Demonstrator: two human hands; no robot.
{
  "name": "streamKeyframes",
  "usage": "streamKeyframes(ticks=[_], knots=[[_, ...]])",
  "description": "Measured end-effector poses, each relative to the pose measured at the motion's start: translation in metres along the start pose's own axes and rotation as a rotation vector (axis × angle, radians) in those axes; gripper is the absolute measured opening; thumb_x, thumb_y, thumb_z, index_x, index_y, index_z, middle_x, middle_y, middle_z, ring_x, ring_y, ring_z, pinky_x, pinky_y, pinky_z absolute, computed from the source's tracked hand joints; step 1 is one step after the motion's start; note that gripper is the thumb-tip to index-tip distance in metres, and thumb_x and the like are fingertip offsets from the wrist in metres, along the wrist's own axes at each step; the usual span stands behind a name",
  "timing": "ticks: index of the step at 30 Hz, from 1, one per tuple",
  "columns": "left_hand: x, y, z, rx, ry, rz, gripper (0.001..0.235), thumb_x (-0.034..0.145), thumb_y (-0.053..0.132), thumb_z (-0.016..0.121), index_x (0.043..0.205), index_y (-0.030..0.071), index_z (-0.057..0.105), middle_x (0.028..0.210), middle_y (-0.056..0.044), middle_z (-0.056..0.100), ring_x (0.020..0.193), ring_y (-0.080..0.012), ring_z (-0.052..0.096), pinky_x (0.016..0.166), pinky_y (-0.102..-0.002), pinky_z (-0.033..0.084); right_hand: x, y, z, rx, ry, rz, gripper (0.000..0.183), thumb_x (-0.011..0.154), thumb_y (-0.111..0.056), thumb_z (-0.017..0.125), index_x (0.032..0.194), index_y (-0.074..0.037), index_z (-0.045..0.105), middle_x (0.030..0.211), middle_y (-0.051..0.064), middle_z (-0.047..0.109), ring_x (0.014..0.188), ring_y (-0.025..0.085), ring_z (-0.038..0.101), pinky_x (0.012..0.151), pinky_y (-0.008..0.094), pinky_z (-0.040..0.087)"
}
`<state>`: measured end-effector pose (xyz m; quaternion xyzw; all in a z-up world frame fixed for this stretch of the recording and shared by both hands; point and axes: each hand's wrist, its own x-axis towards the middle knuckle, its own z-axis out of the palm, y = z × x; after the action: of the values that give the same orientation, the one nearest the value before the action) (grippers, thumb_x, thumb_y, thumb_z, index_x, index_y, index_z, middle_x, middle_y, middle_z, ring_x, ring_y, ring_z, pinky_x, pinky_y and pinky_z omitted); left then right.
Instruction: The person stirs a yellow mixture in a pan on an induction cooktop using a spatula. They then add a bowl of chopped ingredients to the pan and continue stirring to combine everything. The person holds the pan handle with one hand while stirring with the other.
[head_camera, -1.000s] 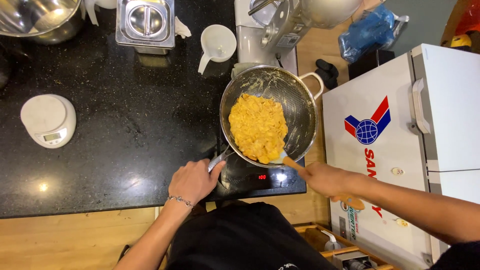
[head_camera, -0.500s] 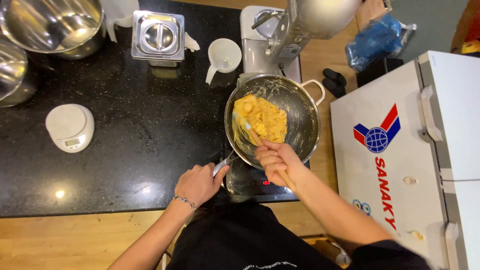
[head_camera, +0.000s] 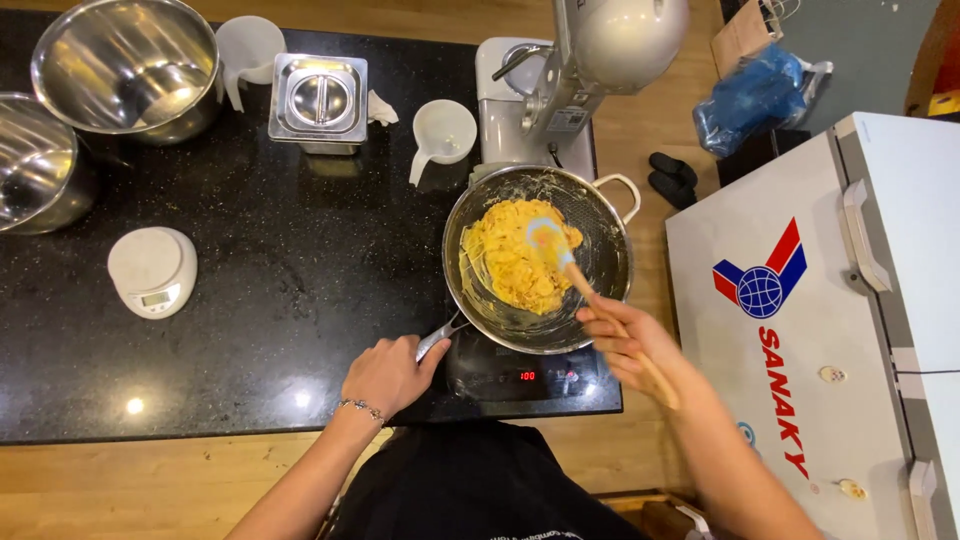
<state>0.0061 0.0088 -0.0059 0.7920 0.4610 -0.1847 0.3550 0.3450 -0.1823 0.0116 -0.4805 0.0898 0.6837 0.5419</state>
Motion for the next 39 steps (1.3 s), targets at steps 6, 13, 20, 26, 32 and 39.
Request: streamKeyframes(ticks=[6,13,20,26,32,39], knots=[[-0.001,0.002,0.003,-0.006,-0.009,-0.005,0.078,0.111,0.077,0.045,0.112,0.011,0.085,0.110,-0.026,0.087,0.117,-0.0518,0.083,0.097,-0.056,0.068,-0.055,-0.037,0.051,-0.833,0.275,-0.162,0.066,0.124,-0.042,0.047,0.128,0.016,0.078,0.063,0.006,0.045,0.047,0.023,0.056,0.038,0.039,0.052],[-0.005,0.006,-0.001,0.001,-0.004,-0.009,0.077,0.111,0.076,0.045,0.111,0.010,0.085,0.110,-0.025,0.088,0.116,-0.0514,0.084,0.097,-0.056,0.068,0.036,-0.039,0.018,-0.951,0.347,-0.233,0.049,0.126,-0.046,0.042,0.118,-0.005,0.066,0.068,0.007,0.059,0.041,0.023,0.060,0.030,0.041,0.052],[-0.006,0.008,-0.001,0.023,-0.040,-0.024,0.078,0.111,0.076,0.044,0.114,0.010,0.085,0.113,-0.027,0.087,0.120,-0.0526,0.082,0.100,-0.057,0.068,0.117,-0.007,0.007,-1.520,0.389,-0.227,0.052,0.115,-0.050,0.047,0.107,-0.010,0.080,0.064,0.008,0.079,0.053,0.027,0.081,0.044,0.045,0.066],[-0.002,0.003,0.003,0.037,-0.023,-0.048,0.081,0.109,0.082,0.043,0.113,0.013,0.087,0.112,-0.024,0.088,0.118,-0.0502,0.084,0.098,-0.056,0.068,0.049,-0.002,0.051,-1.573,0.215,-0.032,0.058,0.113,-0.039,0.037,0.108,0.002,0.078,0.077,0.023,0.081,0.053,0.033,0.080,0.042,0.042,0.065],[-0.008,0.008,-0.007,0.014,-0.041,-0.057,0.082,0.109,0.080,0.042,0.114,0.011,0.087,0.115,-0.025,0.087,0.119,-0.0501,0.083,0.100,-0.054,0.069,-0.033,-0.067,0.107,-1.725,0.171,0.096,0.058,0.118,-0.032,0.037,0.125,0.010,0.077,0.100,0.035,0.081,0.056,0.036,0.079,0.045,0.042,0.071],[-0.012,0.011,-0.005,0.002,-0.020,-0.049,0.082,0.111,0.079,0.042,0.116,0.009,0.086,0.115,-0.027,0.087,0.118,-0.0510,0.083,0.099,-0.055,0.069,0.026,-0.088,0.107,-2.267,0.193,0.013,0.055,0.110,-0.031,0.038,0.119,-0.002,0.084,0.091,0.022,0.088,0.080,0.035,0.088,0.080,0.045,0.076]])
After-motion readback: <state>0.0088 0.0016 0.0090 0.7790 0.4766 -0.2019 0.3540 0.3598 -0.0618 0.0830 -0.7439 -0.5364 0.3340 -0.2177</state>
